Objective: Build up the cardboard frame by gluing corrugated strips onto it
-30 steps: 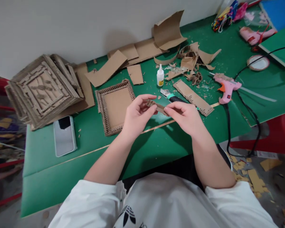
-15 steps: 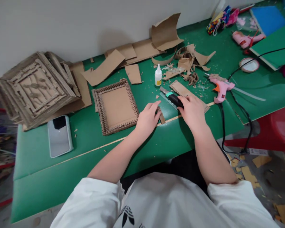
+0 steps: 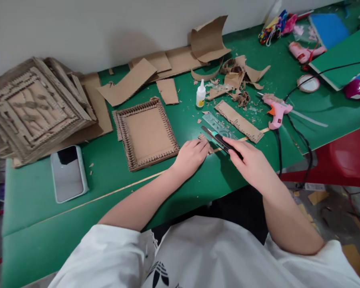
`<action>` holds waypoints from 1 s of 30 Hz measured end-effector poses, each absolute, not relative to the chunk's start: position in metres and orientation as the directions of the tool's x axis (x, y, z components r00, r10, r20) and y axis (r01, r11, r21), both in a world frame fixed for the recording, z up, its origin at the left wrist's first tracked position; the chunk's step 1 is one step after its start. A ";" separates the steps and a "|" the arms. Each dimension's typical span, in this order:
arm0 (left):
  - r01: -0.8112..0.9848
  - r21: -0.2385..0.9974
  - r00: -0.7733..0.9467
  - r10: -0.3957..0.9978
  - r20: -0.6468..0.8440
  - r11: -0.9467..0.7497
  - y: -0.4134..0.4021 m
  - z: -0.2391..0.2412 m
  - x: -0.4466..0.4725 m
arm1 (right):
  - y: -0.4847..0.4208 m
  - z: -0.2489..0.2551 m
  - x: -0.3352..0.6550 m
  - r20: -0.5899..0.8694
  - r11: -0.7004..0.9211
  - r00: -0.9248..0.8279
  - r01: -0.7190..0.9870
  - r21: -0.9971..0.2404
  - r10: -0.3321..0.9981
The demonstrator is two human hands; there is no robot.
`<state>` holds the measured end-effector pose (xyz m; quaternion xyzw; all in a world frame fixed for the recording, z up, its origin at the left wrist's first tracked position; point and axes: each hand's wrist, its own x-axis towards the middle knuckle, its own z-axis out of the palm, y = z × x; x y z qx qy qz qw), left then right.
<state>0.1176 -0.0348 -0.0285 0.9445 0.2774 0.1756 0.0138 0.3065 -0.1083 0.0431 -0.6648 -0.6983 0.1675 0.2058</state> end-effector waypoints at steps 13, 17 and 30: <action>0.533 0.122 0.730 0.528 0.433 -0.837 -0.037 -0.035 0.120 | -0.123 0.026 0.293 0.088 0.102 -0.084 0.971 -0.214 0.993; 0.526 0.149 0.689 0.522 0.503 -0.838 -0.035 -0.037 0.118 | -0.128 0.024 0.287 0.132 0.125 -0.106 0.982 -0.143 0.986; 0.559 0.158 0.692 0.564 0.451 -0.814 -0.026 -0.038 0.118 | -0.139 0.017 0.271 0.118 0.160 -0.167 0.985 0.061 0.979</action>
